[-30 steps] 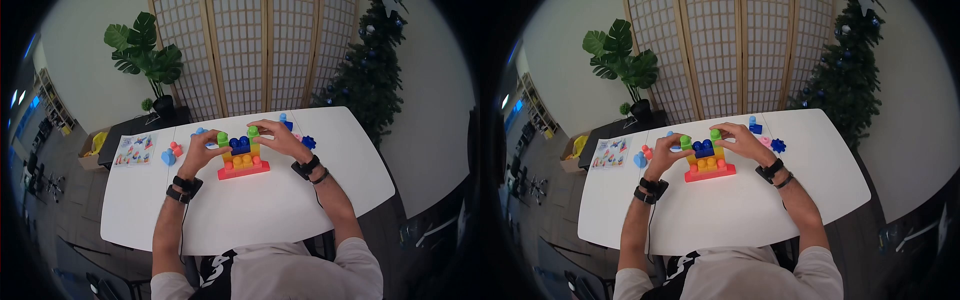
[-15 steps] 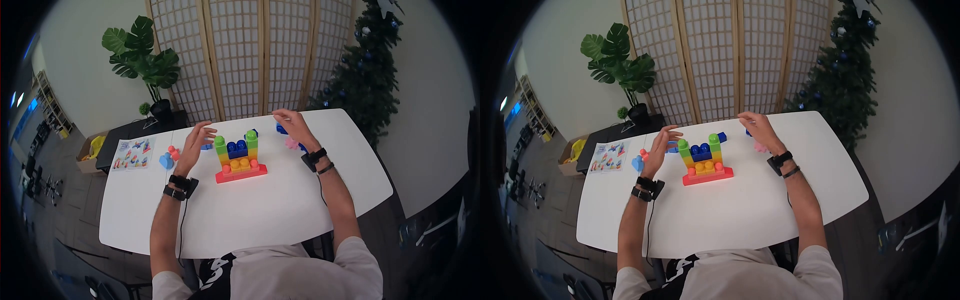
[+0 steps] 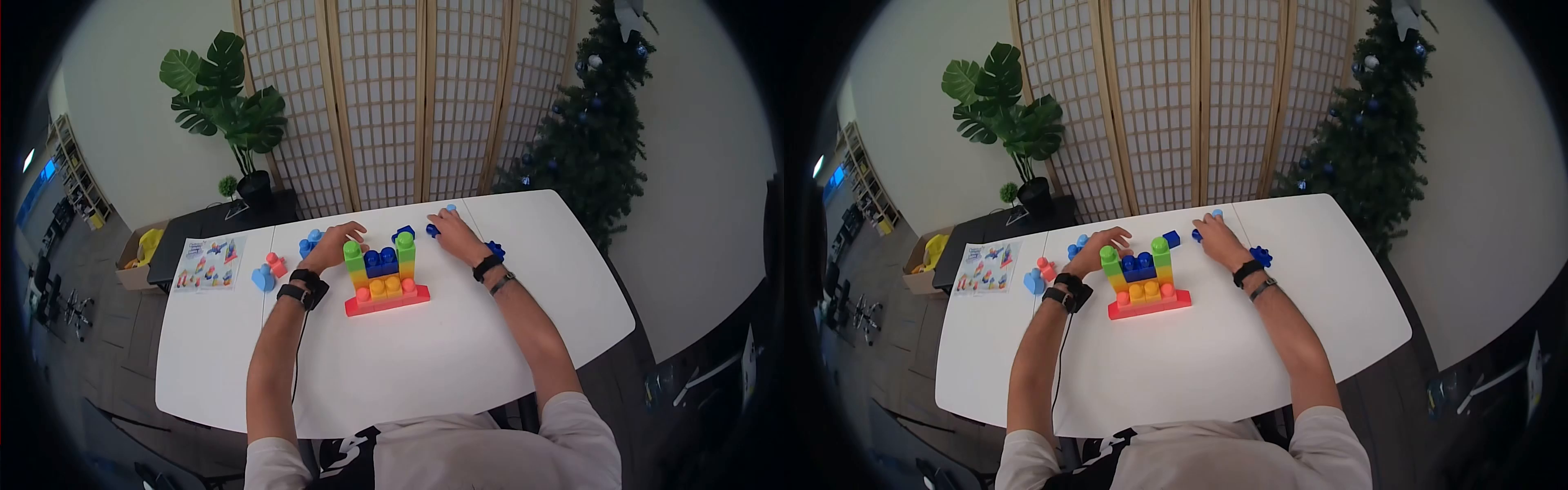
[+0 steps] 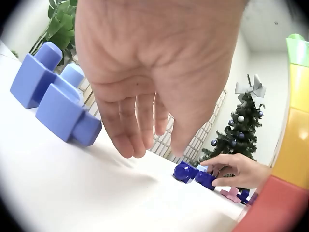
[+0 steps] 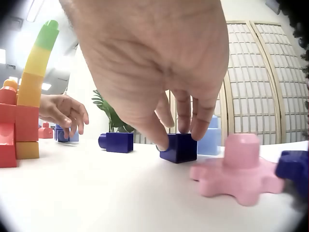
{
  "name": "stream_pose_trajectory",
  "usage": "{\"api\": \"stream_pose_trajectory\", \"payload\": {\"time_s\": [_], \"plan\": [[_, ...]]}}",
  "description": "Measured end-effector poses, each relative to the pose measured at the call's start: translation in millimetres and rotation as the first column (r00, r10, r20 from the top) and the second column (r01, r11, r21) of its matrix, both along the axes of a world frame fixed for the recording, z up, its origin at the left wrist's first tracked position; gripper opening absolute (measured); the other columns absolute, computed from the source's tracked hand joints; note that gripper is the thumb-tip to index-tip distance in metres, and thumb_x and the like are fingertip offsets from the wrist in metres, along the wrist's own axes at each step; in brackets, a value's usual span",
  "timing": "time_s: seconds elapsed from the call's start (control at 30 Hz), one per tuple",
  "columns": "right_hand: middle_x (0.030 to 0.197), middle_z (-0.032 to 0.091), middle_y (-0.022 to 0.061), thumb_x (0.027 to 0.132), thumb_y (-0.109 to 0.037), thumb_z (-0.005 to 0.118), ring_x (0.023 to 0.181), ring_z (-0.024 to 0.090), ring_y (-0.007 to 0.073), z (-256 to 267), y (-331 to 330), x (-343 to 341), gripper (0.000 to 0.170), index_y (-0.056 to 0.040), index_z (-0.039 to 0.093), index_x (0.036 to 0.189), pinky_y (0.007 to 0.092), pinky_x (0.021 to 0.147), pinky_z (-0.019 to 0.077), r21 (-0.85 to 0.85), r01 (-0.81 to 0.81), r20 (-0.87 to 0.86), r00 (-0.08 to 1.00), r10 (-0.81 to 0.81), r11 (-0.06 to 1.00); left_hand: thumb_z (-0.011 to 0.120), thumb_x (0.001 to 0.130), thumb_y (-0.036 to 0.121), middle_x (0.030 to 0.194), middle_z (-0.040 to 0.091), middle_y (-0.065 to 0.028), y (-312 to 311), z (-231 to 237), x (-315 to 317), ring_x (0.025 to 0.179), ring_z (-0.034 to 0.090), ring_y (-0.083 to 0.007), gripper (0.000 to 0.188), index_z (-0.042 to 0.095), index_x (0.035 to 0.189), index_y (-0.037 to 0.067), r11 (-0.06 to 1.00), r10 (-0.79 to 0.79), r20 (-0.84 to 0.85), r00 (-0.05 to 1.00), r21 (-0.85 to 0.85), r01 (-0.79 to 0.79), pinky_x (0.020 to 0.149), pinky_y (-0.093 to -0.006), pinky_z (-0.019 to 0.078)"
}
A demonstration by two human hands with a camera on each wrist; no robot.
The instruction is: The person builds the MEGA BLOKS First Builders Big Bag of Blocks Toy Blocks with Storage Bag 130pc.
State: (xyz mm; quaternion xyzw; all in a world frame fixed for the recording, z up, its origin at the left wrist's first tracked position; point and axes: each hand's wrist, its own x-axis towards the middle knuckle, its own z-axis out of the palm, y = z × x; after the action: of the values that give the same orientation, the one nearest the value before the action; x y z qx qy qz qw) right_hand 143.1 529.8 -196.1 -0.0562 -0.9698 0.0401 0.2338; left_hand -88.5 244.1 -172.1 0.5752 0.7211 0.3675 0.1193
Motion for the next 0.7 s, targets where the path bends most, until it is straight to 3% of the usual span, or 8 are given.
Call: {"api": "stream_pose_trajectory", "payload": {"time_s": [0.13,0.2,0.27,0.3,0.4,0.47,0.63,0.7], "plan": [[0.130,0.061,0.0220,0.089,0.001,0.068,0.117,0.061,0.0438,10,-37,-29,0.050,-0.0050,0.068,0.138,0.0508,0.103,0.0529,-0.223,-0.023,0.111,0.993,0.049,0.975,0.084,0.089,0.010,0.107,0.079,-0.0085,2,-24,-11,0.092,0.077,-0.0203,0.042,0.069,0.129,0.009,0.992,-0.073,-0.111,0.991,0.090,0.083,0.083,-0.0337,0.0614],[0.123,0.065,0.0205,0.090,-0.006,0.071,0.114,0.062,0.0419,9,-49,-43,0.042,-0.0062,0.072,0.133,0.0488,0.101,0.0541,-0.203,-0.072,0.096,0.991,0.093,0.977,0.084,0.088,0.009,0.107,0.079,-0.0085,5,-33,-12,0.092,0.077,-0.0216,0.041,0.071,0.127,0.008,0.991,-0.075,-0.108,0.991,0.098,0.086,0.083,-0.0343,0.0615],[0.117,0.070,0.0189,0.093,-0.012,0.072,0.112,0.064,0.0384,9,-58,-54,0.034,-0.0061,0.075,0.126,0.0465,0.098,0.0560,-0.274,-0.285,0.130,0.936,0.329,0.919,0.084,0.087,0.008,0.107,0.079,-0.0085,7,-34,-7,0.093,0.078,-0.0228,0.040,0.072,0.125,0.008,0.990,-0.082,-0.105,0.991,0.105,0.093,0.083,-0.0349,0.0617],[0.113,0.073,0.0182,0.096,-0.018,0.072,0.109,0.065,0.0359,6,-63,-53,0.028,-0.0057,0.078,0.120,0.0443,0.095,0.0572,-0.267,-0.377,0.016,0.918,0.396,0.887,0.084,0.087,0.008,0.108,0.079,-0.0092,7,-34,-5,0.093,0.078,-0.0235,0.037,0.073,0.122,0.007,0.992,-0.082,-0.154,0.985,0.085,0.096,0.084,-0.0351,0.0617],[0.117,0.073,0.0190,0.094,-0.018,0.076,0.106,0.067,0.0364,17,-76,-44,0.028,-0.0060,0.078,0.119,0.0428,0.094,0.0570,-0.401,-0.314,0.029,0.935,0.354,0.861,0.084,0.087,0.008,0.106,0.080,-0.0104,2,-31,1,0.095,0.077,-0.0242,0.031,0.075,0.117,0.004,0.997,-0.052,-0.197,0.979,0.048,0.063,0.086,-0.0352,0.0614],[0.116,0.073,0.0187,0.092,-0.017,0.078,0.105,0.068,0.0361,1,-66,-52,0.029,-0.0062,0.078,0.119,0.0420,0.094,0.0572,-0.357,-0.353,-0.035,0.930,0.365,0.865,0.084,0.088,0.009,0.105,0.080,-0.0108,-7,-21,7,0.097,0.077,-0.0242,0.028,0.076,0.114,0.003,0.999,-0.019,-0.192,0.981,0.033,0.026,0.087,-0.0350,0.0611],[0.113,0.073,0.0180,0.089,-0.013,0.081,0.101,0.070,0.0333,23,-54,-30,0.034,-0.0062,0.077,0.122,0.0396,0.094,0.0585,-0.412,-0.298,-0.009,0.946,0.323,0.861,0.083,0.093,0.012,0.101,0.080,-0.0056,-29,11,-4,0.094,0.076,-0.0149,0.022,0.078,0.113,0.004,0.943,0.175,0.195,0.965,0.248,-0.221,0.088,-0.0308,0.0601],[0.116,0.074,0.0128,0.094,-0.009,0.080,0.102,0.073,0.0257,35,-49,-19,0.036,-0.0048,0.073,0.129,0.0351,0.090,0.0614,-0.441,-0.259,0.007,0.957,0.291,0.859,0.082,0.093,0.011,0.102,0.079,-0.0049,-44,47,1,0.093,0.074,-0.0130,0.023,0.077,0.114,0.004,0.931,0.171,0.257,0.951,0.274,-0.242,0.088,-0.0301,0.0596]]}}
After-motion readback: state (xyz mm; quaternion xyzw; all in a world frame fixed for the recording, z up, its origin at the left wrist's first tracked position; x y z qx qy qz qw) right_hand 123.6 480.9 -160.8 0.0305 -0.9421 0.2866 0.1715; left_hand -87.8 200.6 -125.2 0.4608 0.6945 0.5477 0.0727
